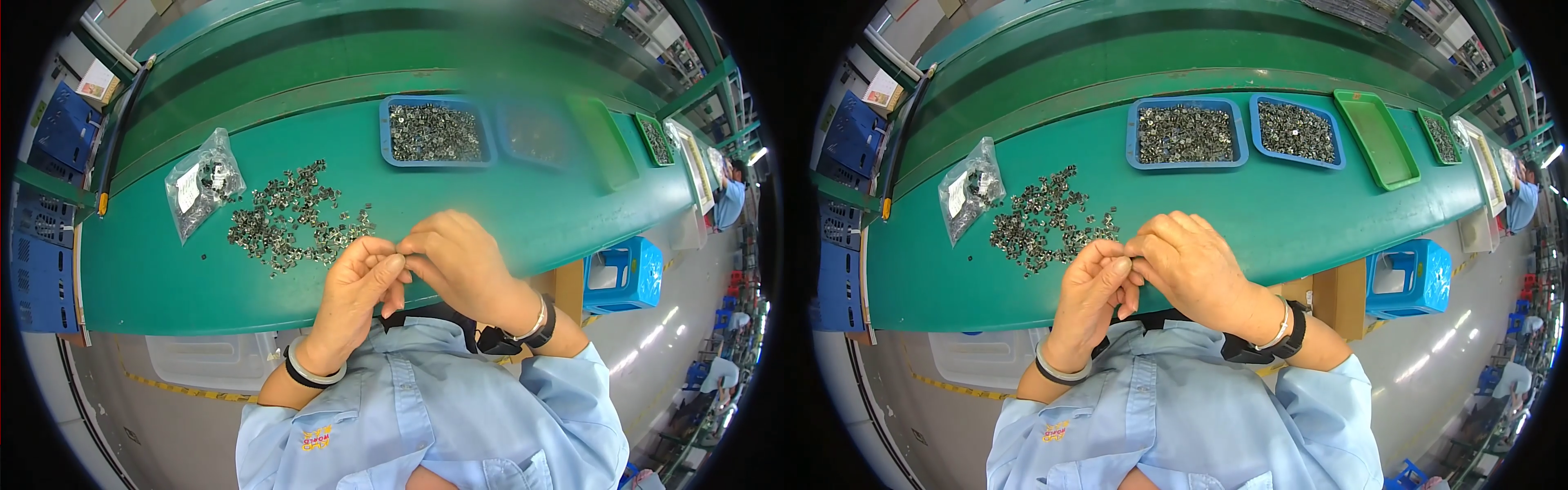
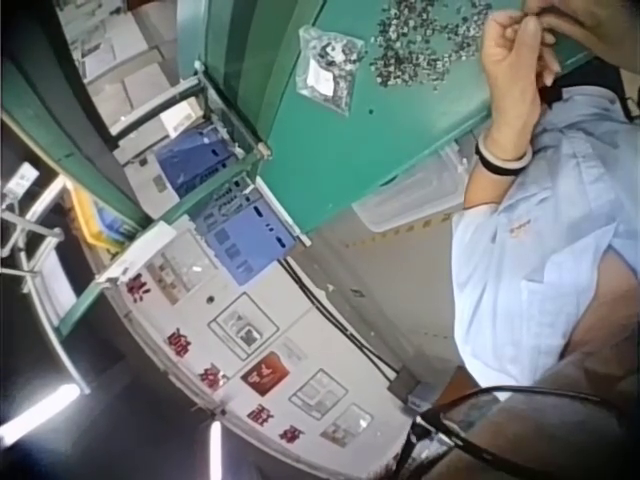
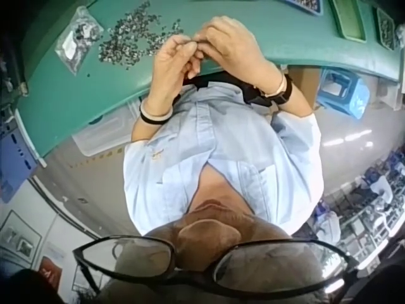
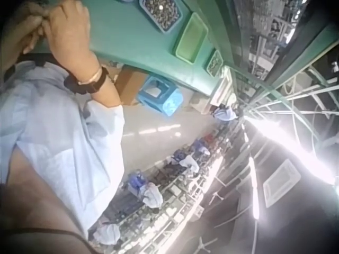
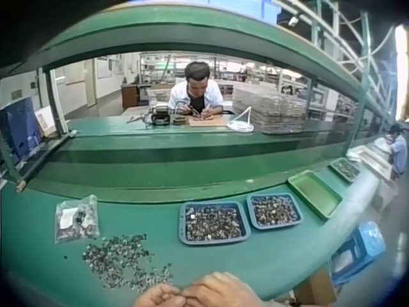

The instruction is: The person picks up a metal component and a small black part by hand, presses them together, and places the assembled unit into a blue tray.

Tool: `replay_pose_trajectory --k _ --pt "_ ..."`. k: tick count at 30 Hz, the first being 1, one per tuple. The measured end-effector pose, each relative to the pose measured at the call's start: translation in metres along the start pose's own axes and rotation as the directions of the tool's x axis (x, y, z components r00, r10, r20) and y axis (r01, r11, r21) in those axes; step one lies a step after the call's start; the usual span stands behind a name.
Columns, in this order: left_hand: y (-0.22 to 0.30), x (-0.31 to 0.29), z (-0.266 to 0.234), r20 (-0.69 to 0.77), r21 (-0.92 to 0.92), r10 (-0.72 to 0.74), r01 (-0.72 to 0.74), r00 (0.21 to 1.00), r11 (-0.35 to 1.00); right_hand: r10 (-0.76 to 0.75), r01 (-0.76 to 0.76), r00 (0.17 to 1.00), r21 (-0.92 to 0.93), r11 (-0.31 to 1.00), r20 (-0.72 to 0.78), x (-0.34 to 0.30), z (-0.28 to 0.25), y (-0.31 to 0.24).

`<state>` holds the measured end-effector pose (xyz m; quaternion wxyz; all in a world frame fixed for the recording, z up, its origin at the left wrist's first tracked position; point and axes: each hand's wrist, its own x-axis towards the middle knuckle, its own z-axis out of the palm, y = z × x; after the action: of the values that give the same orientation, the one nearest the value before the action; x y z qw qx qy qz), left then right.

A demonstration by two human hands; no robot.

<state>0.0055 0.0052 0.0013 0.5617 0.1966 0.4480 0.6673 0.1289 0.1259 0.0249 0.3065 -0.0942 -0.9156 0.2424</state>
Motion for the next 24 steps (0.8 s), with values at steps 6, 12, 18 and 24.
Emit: replay_pose_trajectory --k 6,12,18,24 --pt "0.003 0.002 -0.006 0.055 -0.084 -0.041 0.045 0.998 0.995 0.045 -0.044 0.999 0.131 0.99 -0.001 -0.002 0.004 0.004" --pt "0.004 0.002 -0.007 0.097 -0.157 -0.069 0.084 0.993 0.984 0.065 -0.052 0.996 0.193 0.98 -0.061 -0.004 0.008 0.005" --pt "0.006 0.001 -0.002 0.087 -0.18 -0.055 0.07 0.995 0.981 0.05 -0.033 0.995 0.194 0.98 -0.081 -0.005 0.007 0.006" --pt "0.004 0.002 -0.004 0.117 -0.207 -0.036 0.059 0.993 0.976 0.039 -0.02 0.994 0.179 0.984 -0.102 -0.008 0.011 0.003"
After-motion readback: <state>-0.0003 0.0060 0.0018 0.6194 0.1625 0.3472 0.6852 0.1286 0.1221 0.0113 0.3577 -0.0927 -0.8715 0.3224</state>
